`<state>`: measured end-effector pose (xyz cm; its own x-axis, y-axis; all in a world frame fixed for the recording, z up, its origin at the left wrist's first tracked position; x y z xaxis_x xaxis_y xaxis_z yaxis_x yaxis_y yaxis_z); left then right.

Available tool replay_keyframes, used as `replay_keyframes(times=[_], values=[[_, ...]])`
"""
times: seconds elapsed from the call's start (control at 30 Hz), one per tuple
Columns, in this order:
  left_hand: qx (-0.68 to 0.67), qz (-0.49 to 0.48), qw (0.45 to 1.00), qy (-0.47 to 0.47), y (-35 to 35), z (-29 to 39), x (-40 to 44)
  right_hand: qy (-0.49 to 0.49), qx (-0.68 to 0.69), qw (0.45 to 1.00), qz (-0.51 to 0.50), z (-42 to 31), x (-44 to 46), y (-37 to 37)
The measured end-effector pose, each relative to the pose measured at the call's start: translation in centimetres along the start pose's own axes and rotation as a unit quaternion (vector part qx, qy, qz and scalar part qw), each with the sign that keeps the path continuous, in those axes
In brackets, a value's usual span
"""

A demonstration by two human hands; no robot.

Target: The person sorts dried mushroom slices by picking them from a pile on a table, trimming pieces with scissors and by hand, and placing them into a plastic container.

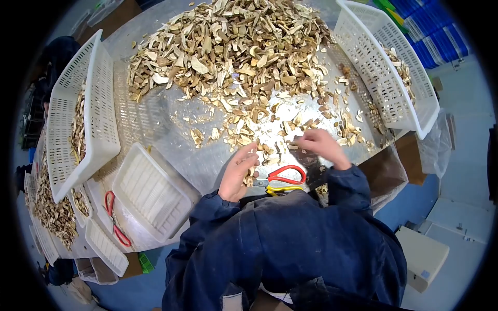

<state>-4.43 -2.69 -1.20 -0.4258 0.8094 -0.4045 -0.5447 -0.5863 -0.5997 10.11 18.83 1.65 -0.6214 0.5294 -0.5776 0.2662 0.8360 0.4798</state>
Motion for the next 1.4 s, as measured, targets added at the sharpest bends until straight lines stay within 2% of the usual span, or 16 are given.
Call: replay_keyframes(times=[0.07, 0.13, 0.23, 0.27, 0.37, 0.4, 0.5, 0.7, 0.8, 0.9, 0.93, 1.0, 1.07, 1.13, 1.27, 1.4], values=[[-0.018, 0.031, 0.999, -0.011, 0.4, 0.1, 0.0, -0.049, -0.206, 0.97, 0.121, 0.6, -1.2, 3.6], [-0.042, 0.043, 0.998, -0.029, 0.8, 0.0, 0.3, -0.014, -0.166, 0.977, 0.135, 0.9, -0.7, 5.4], [-0.054, -0.018, 0.998, 0.007, 0.3, -0.4, 1.3, 0.051, -0.029, 0.985, 0.16, -3.3, 0.5, 4.6], [-0.058, -0.046, 0.997, 0.037, 0.1, -1.0, 1.2, 0.07, 0.028, 0.99, 0.123, -3.4, 2.7, 3.2], [-0.05, -0.143, 0.982, 0.108, -1.3, -1.3, 0.4, 0.186, -0.097, 0.964, 0.165, -5.2, 7.7, -1.2], [-0.065, -0.138, 0.982, 0.115, -1.6, -0.7, -0.1, 0.217, -0.137, 0.947, 0.196, -6.2, 8.2, -2.4], [-0.123, -0.102, 0.983, 0.091, -0.4, -0.3, 0.1, 0.18, -0.316, 0.897, 0.25, -7.7, 8.7, -4.8], [-0.266, -0.005, 0.962, 0.063, 1.1, -0.5, 0.9, 0.245, -0.339, 0.865, 0.276, -6.9, 7.9, -5.7], [-0.312, -0.03, 0.948, 0.048, 2.2, -1.4, 1.5, 0.185, -0.347, 0.881, 0.262, -6.8, 7.5, -4.8], [-0.312, 0.035, 0.949, 0.025, 1.7, -0.3, 0.9, 0.133, -0.107, 0.979, 0.11, -7.3, 5.8, -3.9], [-0.312, 0.036, 0.949, 0.007, 1.5, 0.2, 0.7, 0.145, -0.034, 0.989, 0.001, -7.9, 4.7, -4.2], [-0.307, 0.037, 0.951, -0.026, 1.1, 0.9, 0.7, 0.177, -0.053, 0.978, -0.099, -8.9, 3.6, -5.3], [-0.333, 0.047, 0.941, -0.013, 1.4, 0.5, 0.8, 0.202, -0.136, 0.969, 0.039, -9.1, 4.1, -5.9], [-0.361, 0.036, 0.932, -0.011, 2.8, -0.9, 1.2, 0.27, -0.291, 0.894, 0.209, -8.2, 5.8, -6.6], [-0.403, -0.011, 0.915, 0.003, 3.8, -1.7, 1.3, 0.215, -0.214, 0.946, 0.118, -7.8, 6.0, -6.2], [-0.342, 0.031, 0.939, 0.022, 2.1, -0.5, 0.9, 0.117, 0.0, 0.986, -0.121, -7.4, 5.1, -5.7]])
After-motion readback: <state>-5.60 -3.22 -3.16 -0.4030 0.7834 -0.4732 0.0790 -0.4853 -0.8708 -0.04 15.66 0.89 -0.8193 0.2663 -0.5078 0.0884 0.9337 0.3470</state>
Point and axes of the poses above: each hand's wrist, its own x-axis towards the middle knuckle, its own y-axis out of the back of the hand, z = x × y, the point moved 2 cm from there along x, towards the middle knuckle, and after that the axes turned 11 degrees about -y, right-handed, at the moved point
